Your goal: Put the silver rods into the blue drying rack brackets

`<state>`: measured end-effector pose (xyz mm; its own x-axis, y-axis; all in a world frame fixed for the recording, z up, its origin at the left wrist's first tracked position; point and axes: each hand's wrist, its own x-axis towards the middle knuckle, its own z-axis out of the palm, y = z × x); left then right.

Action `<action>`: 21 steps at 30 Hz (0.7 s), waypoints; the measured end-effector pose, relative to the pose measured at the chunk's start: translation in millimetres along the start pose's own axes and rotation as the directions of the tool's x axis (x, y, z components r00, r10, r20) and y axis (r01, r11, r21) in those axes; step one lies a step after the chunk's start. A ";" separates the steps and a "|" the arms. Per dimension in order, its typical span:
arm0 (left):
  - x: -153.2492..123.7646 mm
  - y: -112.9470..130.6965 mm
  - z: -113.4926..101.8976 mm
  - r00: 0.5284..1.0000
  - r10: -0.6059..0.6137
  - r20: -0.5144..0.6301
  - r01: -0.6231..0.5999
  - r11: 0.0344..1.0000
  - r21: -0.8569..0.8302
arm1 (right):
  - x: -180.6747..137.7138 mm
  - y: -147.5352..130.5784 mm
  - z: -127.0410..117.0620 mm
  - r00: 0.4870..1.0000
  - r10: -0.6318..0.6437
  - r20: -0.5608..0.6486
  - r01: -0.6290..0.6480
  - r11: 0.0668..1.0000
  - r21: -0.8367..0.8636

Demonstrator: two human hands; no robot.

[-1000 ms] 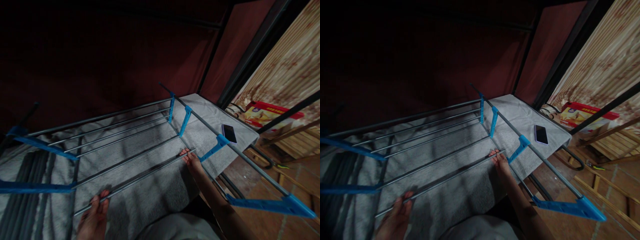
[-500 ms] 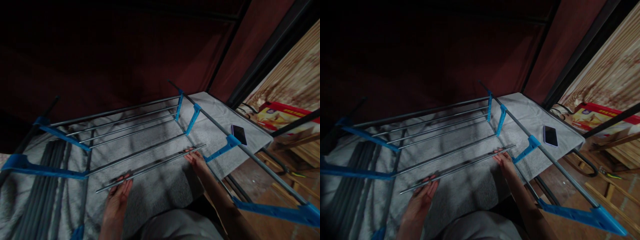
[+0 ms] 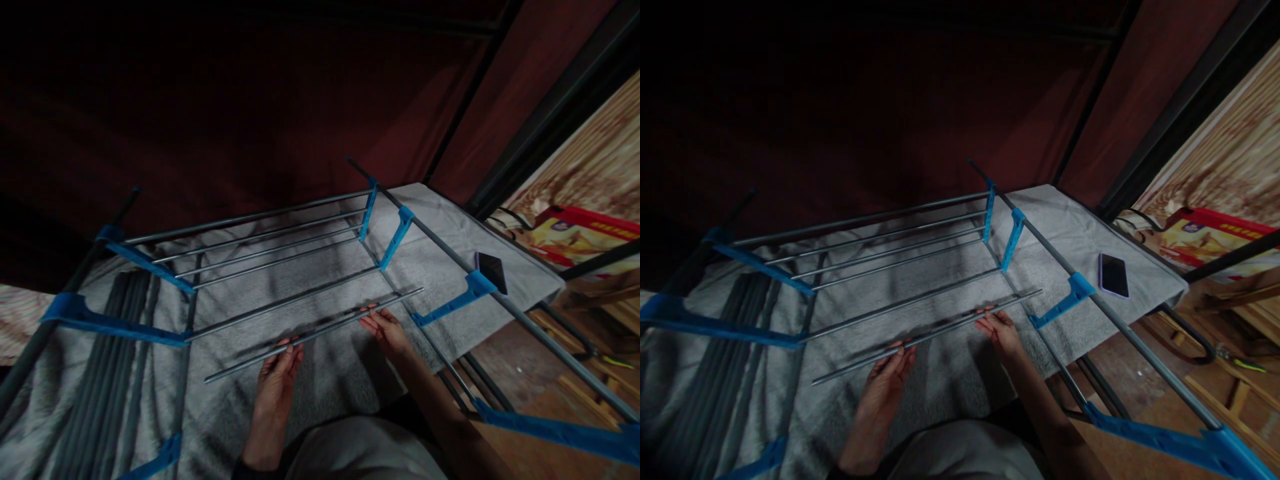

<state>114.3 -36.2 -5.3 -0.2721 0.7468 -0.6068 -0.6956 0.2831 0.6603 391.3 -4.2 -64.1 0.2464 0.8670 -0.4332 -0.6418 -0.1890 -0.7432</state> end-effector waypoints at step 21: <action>-24.6 -18.3 33.5 0.977 0.065 0.203 -0.096 0.984 0.150 | -24.5 3.8 36.0 0.996 0.075 0.054 -0.079 0.993 0.086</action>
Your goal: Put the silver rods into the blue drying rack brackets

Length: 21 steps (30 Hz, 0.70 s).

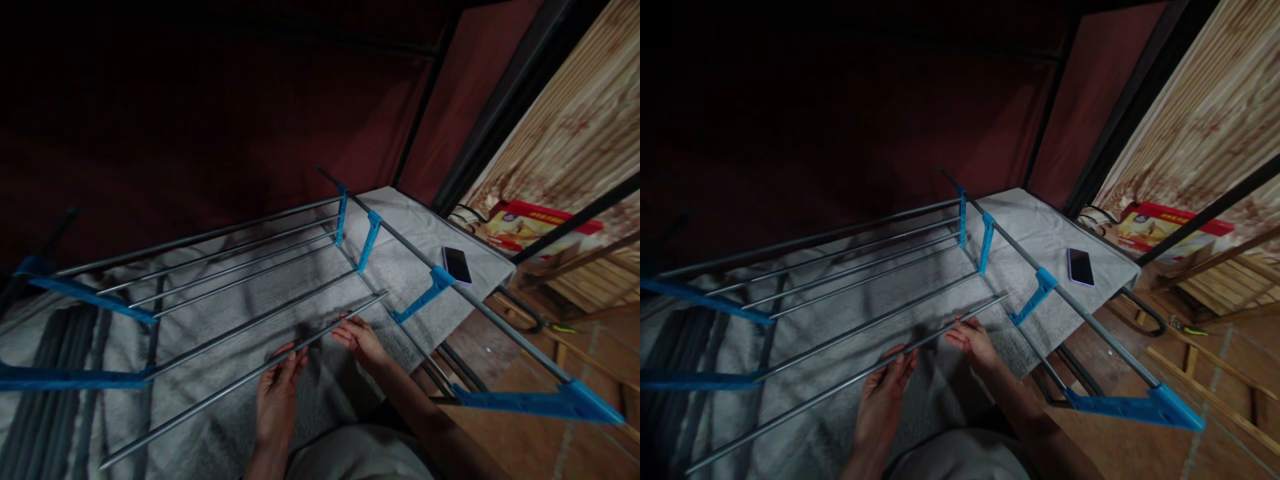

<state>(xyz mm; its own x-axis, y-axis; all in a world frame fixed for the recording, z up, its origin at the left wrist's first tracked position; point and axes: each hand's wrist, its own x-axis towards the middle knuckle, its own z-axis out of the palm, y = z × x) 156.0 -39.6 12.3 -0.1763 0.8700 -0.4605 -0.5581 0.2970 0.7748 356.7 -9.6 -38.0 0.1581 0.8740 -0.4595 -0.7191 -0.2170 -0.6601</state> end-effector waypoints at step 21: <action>1.5 42.3 7.0 0.935 0.354 -0.007 -0.344 0.914 0.213 | 17.4 -16.3 -34.3 0.977 -0.013 -0.211 0.039 0.992 0.118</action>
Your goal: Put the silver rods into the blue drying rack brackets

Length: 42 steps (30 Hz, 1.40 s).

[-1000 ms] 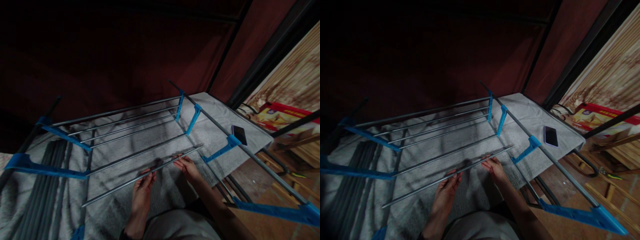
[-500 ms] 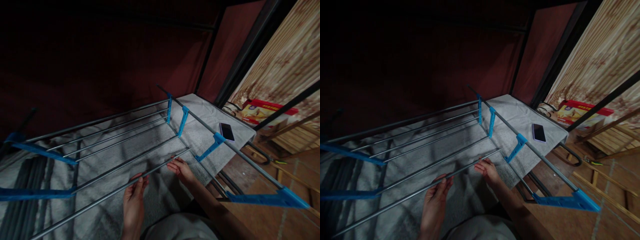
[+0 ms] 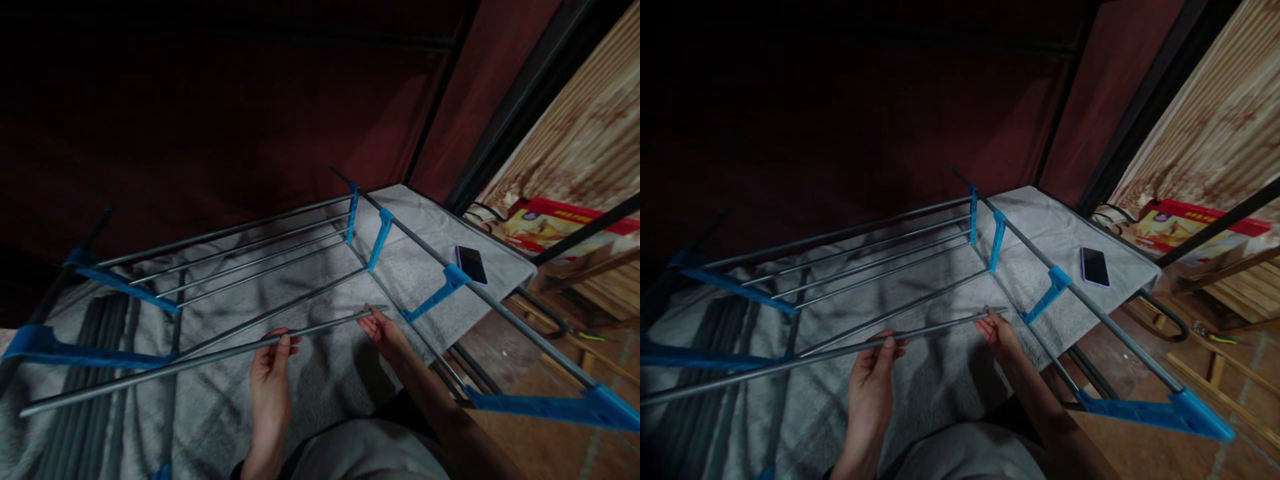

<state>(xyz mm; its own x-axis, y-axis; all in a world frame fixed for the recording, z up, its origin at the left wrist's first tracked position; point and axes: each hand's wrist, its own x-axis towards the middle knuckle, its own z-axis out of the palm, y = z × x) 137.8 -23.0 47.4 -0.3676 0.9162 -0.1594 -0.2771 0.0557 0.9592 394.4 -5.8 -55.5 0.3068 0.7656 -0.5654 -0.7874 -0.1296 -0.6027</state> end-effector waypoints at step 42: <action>-3.3 14.9 37.0 0.983 0.000 0.184 -0.010 0.998 0.056 | -34.9 24.7 -1.9 0.987 0.156 0.049 -0.146 0.976 -0.163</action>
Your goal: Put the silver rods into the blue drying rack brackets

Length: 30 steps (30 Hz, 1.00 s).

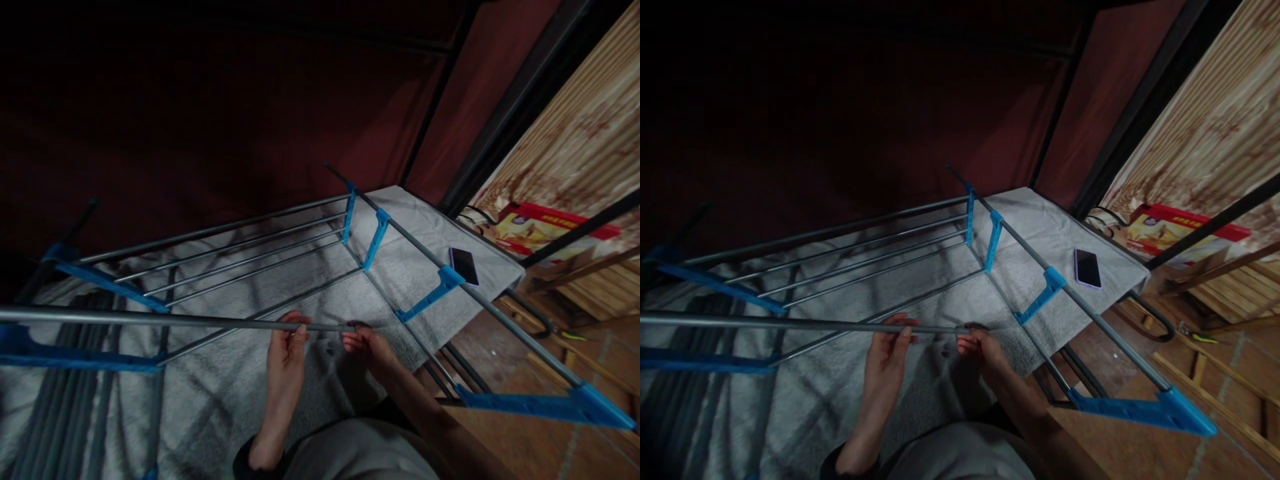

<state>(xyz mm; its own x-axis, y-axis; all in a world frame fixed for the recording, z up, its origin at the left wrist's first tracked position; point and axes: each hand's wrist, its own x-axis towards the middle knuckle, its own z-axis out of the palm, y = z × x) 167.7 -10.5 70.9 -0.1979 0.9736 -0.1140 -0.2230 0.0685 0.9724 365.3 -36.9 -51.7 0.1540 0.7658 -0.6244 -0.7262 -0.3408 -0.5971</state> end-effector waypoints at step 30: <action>-2.6 4.3 -38.9 0.981 0.195 -0.009 -0.184 0.936 0.302 | 5.3 17.2 9.5 0.954 0.017 0.299 0.166 0.802 -0.574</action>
<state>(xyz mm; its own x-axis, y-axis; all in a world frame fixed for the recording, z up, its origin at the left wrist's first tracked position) 130.1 -21.3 67.5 -0.2460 0.9663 0.0762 0.1156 -0.0488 0.9921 347.2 -33.5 -60.6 -0.0655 0.8879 -0.4553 -0.1716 -0.4595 -0.8714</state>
